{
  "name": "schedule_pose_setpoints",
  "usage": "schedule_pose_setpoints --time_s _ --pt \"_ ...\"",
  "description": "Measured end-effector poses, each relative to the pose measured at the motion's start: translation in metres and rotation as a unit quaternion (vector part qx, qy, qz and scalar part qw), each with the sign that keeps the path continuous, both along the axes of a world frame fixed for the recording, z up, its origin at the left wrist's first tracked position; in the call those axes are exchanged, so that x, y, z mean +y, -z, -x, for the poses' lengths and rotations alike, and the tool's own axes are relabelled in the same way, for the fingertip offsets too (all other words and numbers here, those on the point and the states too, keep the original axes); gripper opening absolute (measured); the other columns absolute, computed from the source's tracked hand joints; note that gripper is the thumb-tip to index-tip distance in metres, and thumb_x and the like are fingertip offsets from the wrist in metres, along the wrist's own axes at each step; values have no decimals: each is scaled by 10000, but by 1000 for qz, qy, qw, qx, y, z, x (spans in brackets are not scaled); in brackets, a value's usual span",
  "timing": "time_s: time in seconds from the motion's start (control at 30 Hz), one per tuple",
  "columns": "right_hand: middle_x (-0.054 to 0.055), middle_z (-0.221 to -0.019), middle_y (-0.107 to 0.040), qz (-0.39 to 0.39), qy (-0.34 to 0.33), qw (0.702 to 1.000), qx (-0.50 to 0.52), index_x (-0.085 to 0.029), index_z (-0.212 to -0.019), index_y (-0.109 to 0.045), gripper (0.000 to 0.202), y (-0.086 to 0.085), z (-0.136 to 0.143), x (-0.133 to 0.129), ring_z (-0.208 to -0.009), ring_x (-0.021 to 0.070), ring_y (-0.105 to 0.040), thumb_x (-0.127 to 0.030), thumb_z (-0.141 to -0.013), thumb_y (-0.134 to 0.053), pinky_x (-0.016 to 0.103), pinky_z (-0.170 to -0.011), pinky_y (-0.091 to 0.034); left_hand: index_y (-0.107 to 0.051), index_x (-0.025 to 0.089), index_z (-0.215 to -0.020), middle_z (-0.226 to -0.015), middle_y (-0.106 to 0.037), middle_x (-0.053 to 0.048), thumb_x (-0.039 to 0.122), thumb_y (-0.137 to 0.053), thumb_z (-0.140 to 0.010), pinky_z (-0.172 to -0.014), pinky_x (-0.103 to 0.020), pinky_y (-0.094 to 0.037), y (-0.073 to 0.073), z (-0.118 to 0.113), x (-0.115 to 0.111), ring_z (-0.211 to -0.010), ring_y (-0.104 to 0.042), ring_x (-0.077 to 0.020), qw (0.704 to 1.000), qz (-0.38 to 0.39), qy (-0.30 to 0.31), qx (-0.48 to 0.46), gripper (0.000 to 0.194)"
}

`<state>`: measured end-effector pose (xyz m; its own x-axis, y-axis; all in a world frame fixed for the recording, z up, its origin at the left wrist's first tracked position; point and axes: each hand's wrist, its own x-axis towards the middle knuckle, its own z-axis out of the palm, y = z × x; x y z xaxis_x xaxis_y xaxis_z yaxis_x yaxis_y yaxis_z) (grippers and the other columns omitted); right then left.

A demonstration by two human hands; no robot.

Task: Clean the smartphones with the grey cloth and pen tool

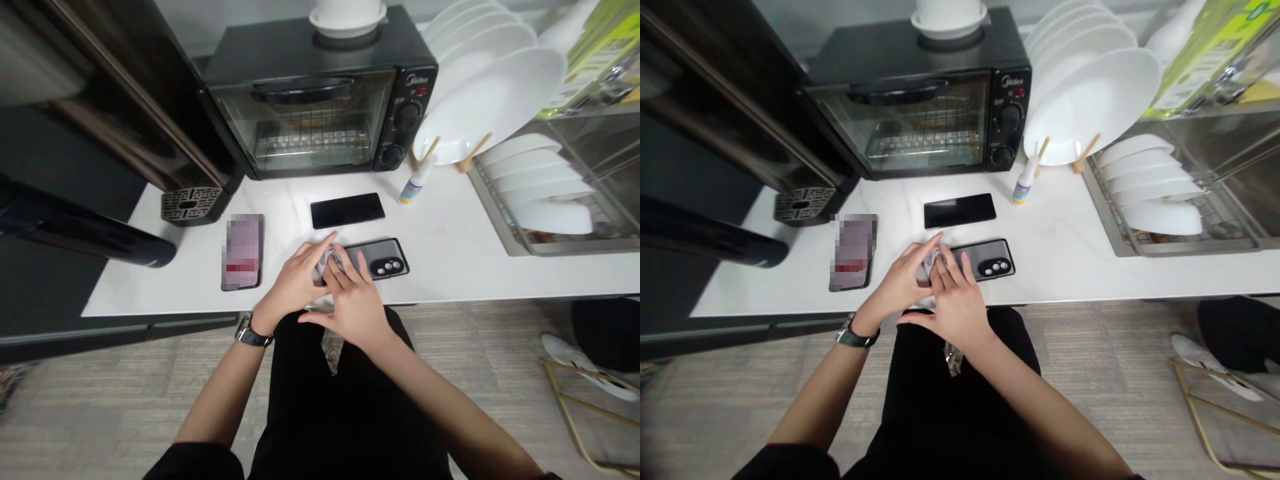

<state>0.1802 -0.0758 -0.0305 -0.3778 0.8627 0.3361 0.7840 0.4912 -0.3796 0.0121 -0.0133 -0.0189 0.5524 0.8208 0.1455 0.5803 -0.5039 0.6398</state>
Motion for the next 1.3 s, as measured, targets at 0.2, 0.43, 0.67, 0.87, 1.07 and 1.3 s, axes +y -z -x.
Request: schedule_pose_setpoints --time_s 0.2,0.43,0.67,0.87,1.07,1.3 --pt "85 -1444 -701 17 -53 998 -31 -198 -1414 -667 678 -13 -65 -11 -1594 351 -352 -716 -993 -546 675 -1310 -201 -204 297 -1702 -1493 -626 -98 406 -872 -850 -1152 -486 -463 -3 -1 -1 -1351 -536 -321 1000 -2 18 2 1088" --pt "85 -1477 -678 -42 111 989 -89 -213 -1508 -588 615 -3 -128 -14 -1623 412 -249 -621 -1061 -478 765 -1273 -157 -202 341 -1693 -1532 -615 -62 343 -878 -854 -1167 -494 -447 -6 -3 0 -1350 -539 -303 1000 3 29 2 1078" --pt "318 -1484 -603 -53 111 992 -24 0 -1451 -586 956 5 -19 2 -1554 434 -401 -811 -956 -481 677 -1286 -245 -238 300 -1694 -1505 -627 -99 316 -818 -892 -1140 -492 -479 -2 -2 1 -1328 -561 -312 1000 4 26 -11 990" --pt "204 -1454 -672 -11 -4 1000 -3 -102 -1414 -655 830 -2 -7 -13 -1553 398 -417 -780 -948 -552 654 -1289 -278 -231 279 -1696 -1493 -624 -93 295 -813 -886 -1132 -457 -475 0 1 -2 -1309 -560 -300 1000 -6 21 -2 997" --pt "82 -1488 -670 -11 48 997 -66 -228 -1453 -636 597 -5 -97 -28 -1593 391 -341 -635 -1025 -555 719 -1279 -230 -213 313 -1696 -1507 -626 -85 394 -886 -838 -1144 -510 -446 -4 0 -1 -1304 -556 -331 999 -14 27 9 1093" --pt "229 -1508 -622 -48 190 978 -68 -110 -1485 -570 752 4 -74 -10 -1594 450 -309 -697 -1027 -466 750 -1258 -209 -225 329 -1693 -1516 -625 -81 431 -858 -863 -1144 -499 -456 -3 -3 1 -1325 -558 -325 999 -9 36 3 1048"
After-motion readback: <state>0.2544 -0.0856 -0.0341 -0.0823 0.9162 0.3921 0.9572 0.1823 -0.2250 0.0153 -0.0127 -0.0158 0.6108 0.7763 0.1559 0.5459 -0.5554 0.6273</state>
